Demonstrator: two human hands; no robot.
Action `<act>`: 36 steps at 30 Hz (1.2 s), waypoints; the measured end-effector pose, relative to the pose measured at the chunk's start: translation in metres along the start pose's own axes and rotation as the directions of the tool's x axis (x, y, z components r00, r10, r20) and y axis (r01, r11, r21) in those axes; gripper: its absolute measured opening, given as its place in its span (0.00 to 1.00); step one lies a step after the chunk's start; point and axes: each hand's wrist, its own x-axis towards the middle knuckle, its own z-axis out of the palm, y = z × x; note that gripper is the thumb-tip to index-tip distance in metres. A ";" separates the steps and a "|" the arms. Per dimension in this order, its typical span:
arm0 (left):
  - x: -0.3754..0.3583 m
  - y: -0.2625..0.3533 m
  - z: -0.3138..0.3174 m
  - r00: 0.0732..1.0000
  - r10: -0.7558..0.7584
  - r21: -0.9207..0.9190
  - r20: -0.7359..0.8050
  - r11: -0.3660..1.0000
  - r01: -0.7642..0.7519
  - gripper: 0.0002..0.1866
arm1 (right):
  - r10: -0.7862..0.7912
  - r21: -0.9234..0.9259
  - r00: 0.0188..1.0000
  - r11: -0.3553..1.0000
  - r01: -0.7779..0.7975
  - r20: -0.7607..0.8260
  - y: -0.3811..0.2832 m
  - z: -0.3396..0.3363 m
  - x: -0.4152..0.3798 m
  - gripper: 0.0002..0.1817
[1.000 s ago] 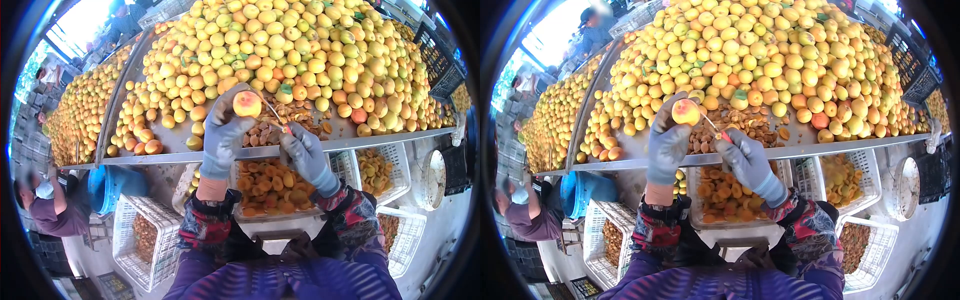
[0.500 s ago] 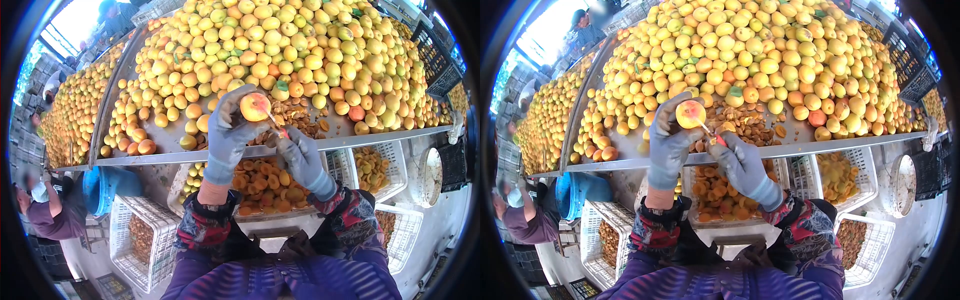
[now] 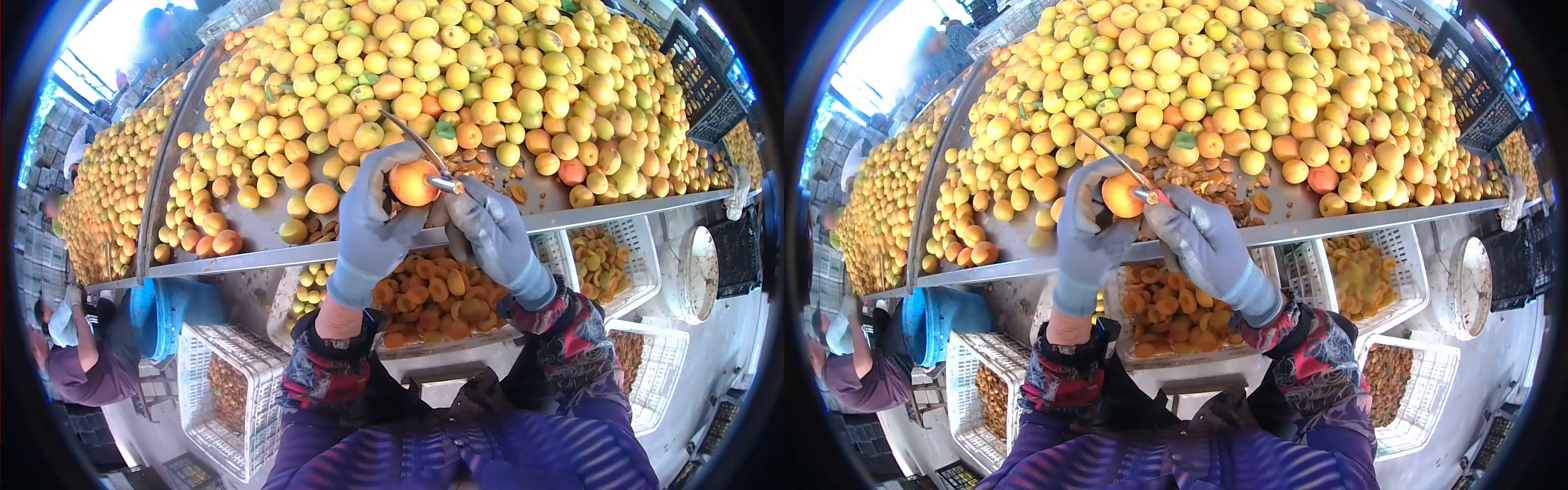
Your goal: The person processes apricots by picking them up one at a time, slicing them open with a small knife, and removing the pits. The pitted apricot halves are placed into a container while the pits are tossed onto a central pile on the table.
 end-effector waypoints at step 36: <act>-0.002 -0.006 0.000 0.926 -0.359 -0.649 0.120 0.677 0.347 0.26 | -0.100 0.076 0.990 0.991 0.107 -0.096 0.046 -0.014 0.009 0.09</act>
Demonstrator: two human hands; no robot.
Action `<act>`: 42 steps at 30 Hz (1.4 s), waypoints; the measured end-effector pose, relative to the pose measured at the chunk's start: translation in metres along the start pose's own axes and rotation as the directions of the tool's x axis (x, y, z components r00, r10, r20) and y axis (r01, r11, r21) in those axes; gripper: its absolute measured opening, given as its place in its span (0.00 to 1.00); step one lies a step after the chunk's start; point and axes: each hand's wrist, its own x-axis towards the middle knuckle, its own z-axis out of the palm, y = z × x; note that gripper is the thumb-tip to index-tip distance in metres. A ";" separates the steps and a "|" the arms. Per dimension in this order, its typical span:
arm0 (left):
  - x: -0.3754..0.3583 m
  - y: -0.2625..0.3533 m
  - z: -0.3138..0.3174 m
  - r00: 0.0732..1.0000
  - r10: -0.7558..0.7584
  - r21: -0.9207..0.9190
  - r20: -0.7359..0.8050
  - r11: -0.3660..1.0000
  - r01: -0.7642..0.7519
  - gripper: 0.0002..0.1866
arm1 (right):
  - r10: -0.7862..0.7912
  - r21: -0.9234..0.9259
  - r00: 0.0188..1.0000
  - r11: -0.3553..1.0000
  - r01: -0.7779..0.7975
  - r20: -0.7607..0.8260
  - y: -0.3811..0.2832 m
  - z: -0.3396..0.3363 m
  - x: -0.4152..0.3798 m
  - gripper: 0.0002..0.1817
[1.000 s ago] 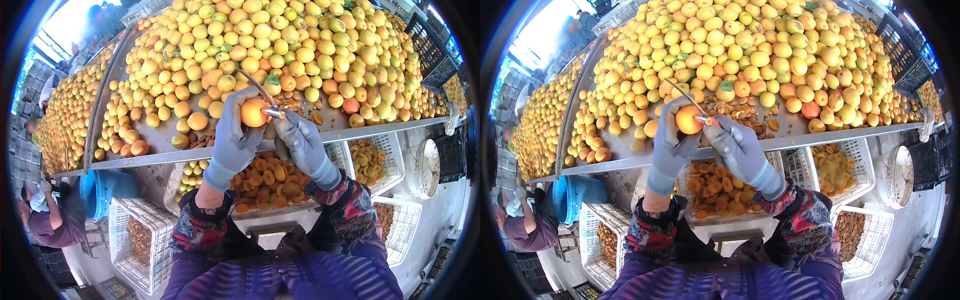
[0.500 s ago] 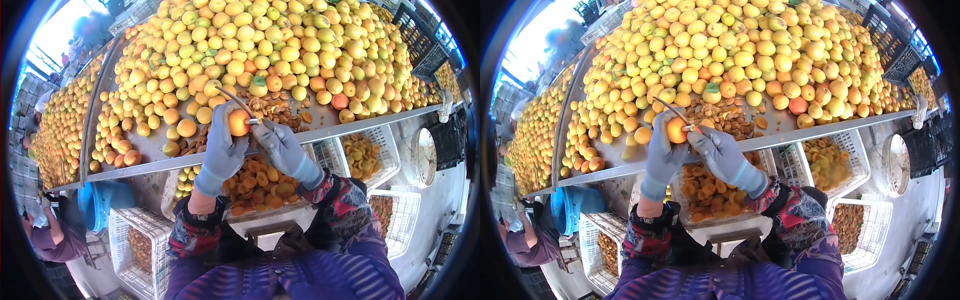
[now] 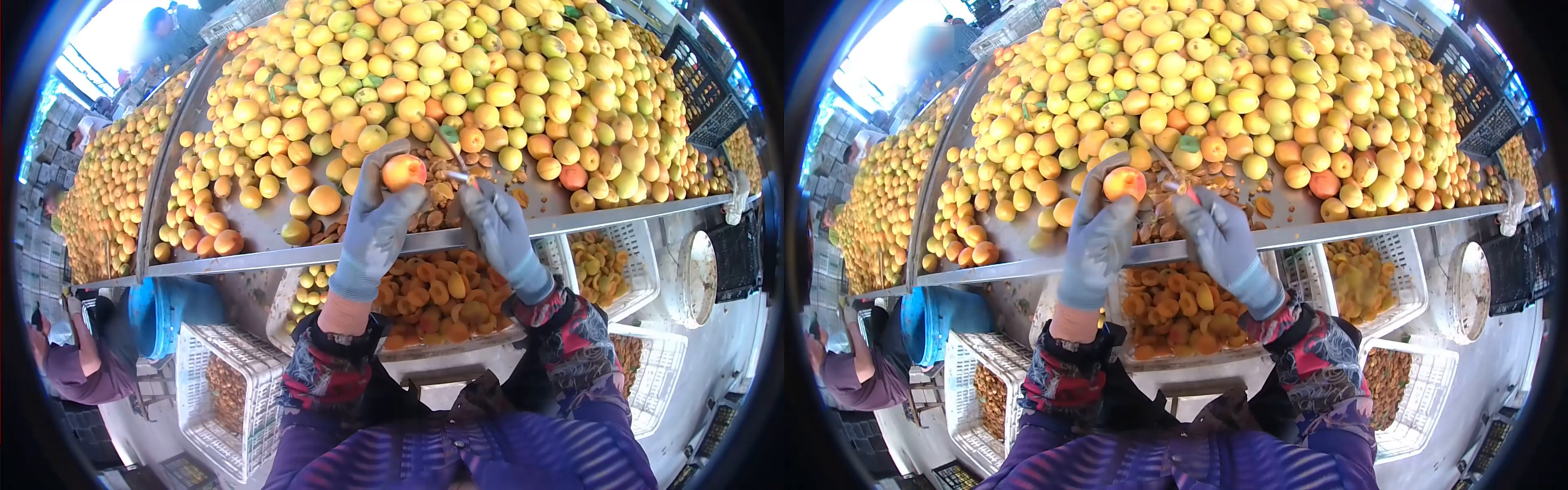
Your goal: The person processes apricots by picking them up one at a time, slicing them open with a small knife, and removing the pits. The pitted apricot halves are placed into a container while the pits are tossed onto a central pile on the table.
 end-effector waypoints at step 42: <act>-0.004 0.005 0.011 0.986 0.129 -0.089 0.105 0.989 -0.120 0.32 | 0.109 -0.148 0.993 0.984 -0.102 0.037 -0.004 0.015 -0.016 0.12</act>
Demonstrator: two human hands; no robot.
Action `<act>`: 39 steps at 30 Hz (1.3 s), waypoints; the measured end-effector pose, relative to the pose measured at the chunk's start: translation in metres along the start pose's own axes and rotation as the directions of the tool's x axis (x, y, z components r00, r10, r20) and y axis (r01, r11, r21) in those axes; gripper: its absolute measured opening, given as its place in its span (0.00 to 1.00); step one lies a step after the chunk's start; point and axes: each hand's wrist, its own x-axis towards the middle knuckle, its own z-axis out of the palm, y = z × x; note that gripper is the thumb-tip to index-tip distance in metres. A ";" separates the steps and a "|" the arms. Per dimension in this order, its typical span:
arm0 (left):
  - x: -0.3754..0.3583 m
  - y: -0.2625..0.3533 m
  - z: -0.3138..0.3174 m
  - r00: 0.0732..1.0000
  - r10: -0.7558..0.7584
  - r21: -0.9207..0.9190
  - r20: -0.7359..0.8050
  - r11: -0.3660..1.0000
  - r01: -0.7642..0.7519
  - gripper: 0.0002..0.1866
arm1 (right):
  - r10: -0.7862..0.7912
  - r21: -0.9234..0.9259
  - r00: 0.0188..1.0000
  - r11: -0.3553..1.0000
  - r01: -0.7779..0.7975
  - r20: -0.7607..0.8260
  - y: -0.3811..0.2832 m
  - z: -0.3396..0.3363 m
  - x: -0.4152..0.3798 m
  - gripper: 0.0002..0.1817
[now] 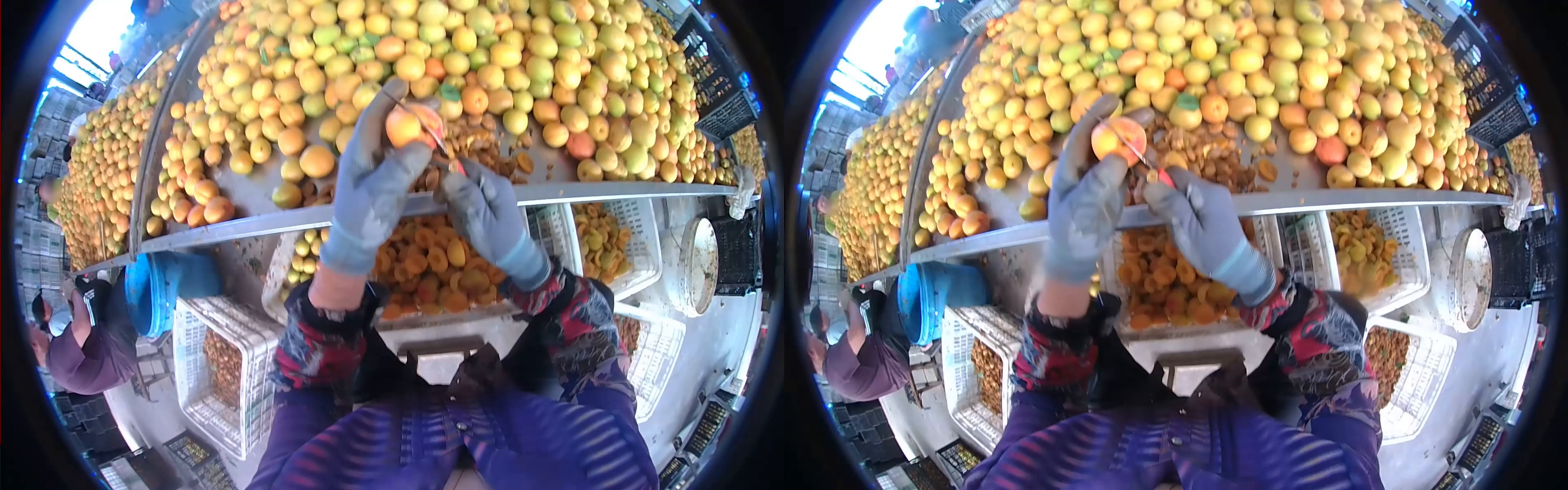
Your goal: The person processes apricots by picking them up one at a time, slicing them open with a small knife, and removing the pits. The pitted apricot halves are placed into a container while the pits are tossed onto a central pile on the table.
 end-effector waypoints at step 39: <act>-0.006 0.013 0.003 0.997 -0.018 0.362 -0.080 0.931 0.046 0.25 | -0.139 -0.183 0.990 0.973 0.141 0.025 0.012 0.000 0.006 0.10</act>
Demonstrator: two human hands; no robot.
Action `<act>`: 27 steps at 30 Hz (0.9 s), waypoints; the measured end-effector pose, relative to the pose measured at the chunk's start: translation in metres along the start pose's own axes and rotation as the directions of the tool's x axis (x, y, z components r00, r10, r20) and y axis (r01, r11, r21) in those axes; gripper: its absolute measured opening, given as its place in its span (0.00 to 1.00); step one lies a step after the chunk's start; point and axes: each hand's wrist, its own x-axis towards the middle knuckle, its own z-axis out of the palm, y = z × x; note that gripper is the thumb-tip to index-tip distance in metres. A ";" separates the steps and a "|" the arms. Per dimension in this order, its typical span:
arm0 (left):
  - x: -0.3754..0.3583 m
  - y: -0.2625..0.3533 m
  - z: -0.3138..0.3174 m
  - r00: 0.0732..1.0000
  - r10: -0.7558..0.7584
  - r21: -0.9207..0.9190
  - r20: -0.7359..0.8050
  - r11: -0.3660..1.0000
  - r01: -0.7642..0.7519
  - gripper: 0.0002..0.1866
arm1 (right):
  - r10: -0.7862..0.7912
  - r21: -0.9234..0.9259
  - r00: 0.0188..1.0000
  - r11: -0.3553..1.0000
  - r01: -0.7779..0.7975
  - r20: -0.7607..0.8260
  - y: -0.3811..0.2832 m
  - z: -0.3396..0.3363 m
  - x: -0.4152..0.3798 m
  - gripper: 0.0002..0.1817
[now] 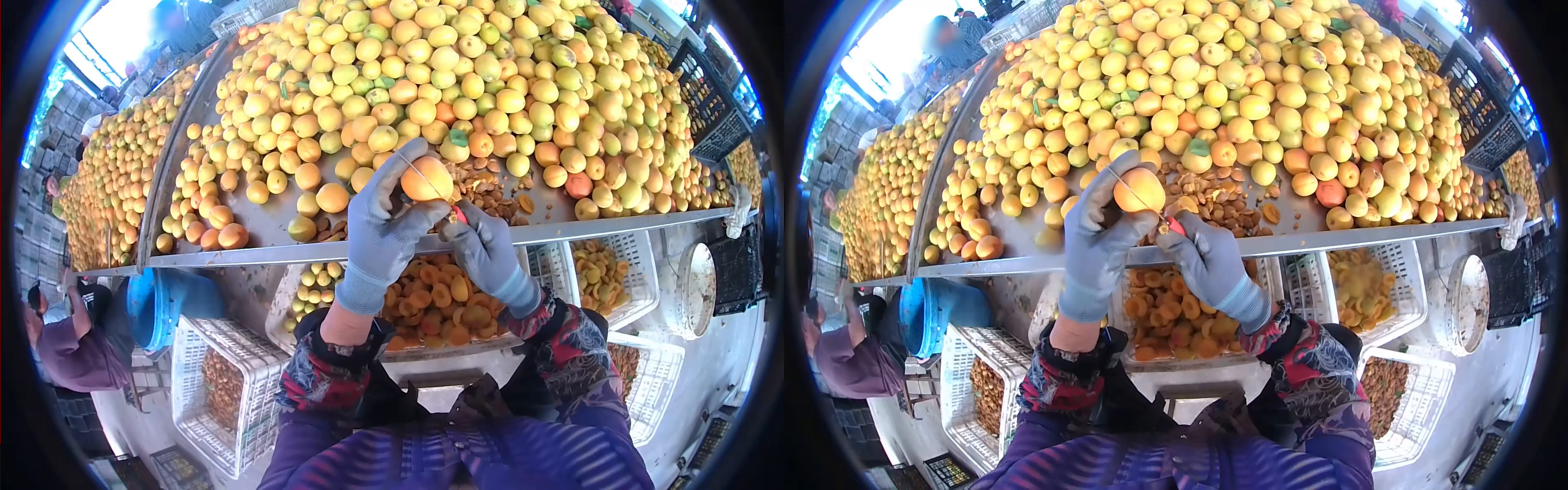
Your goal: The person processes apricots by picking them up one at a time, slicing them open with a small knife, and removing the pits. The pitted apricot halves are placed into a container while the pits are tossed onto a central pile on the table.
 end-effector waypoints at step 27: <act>0.002 -0.012 -0.001 0.968 0.232 0.211 0.099 0.945 -0.249 0.30 | 0.104 0.467 0.990 0.883 -0.048 -0.096 -0.044 -0.014 0.014 0.14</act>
